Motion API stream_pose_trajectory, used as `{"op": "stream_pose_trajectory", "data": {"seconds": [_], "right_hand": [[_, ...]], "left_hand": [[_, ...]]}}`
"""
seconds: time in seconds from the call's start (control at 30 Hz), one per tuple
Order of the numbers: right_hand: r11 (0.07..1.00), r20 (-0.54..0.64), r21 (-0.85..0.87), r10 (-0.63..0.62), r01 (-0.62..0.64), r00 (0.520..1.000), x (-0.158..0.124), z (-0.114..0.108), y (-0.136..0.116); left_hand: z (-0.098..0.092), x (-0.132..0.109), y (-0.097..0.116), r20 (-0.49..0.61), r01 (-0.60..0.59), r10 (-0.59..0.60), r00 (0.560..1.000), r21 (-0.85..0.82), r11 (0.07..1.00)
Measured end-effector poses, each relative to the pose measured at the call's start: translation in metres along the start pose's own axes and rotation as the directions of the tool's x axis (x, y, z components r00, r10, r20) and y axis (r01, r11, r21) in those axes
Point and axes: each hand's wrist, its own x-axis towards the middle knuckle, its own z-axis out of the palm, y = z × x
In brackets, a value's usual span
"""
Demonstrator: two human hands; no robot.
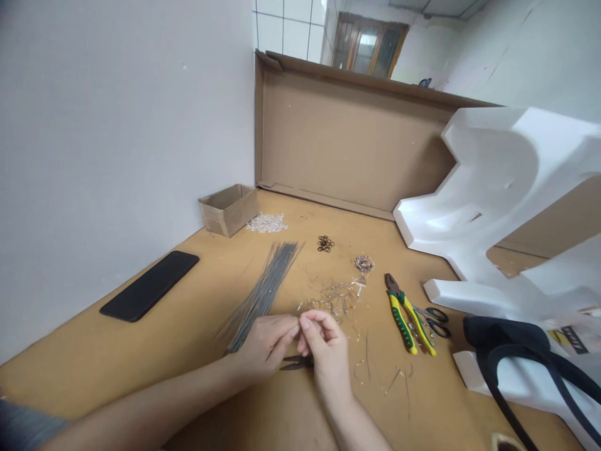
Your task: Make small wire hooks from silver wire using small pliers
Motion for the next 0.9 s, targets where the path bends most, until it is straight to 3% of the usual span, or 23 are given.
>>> {"op": "stream_pose_trajectory", "data": {"seconds": [0.13,0.4,0.63,0.9], "right_hand": [[1.000,0.017,-0.014,0.013,-0.013,1.000,0.0005,0.0007,-0.0020],[0.990,-0.020,-0.091,-0.113,0.111,0.993,-0.0002,0.0023,-0.0005],[0.991,-0.008,-0.069,-0.118,0.117,0.993,-0.0013,0.0026,0.0014],[0.995,-0.043,-0.062,-0.078,0.075,0.996,-0.0021,0.0031,0.0033]], "left_hand": [[-0.0011,0.0006,-0.0005,-0.022,-0.013,0.014,1.000,0.042,0.999],[0.0015,0.0022,-0.0004,-0.060,-0.056,0.062,0.996,0.102,0.993],[0.0021,0.0024,-0.0032,-0.069,-0.102,0.116,0.991,0.180,0.978],[-0.0005,0.0048,0.0029,-0.029,-0.054,0.062,0.998,0.207,0.977]]}}
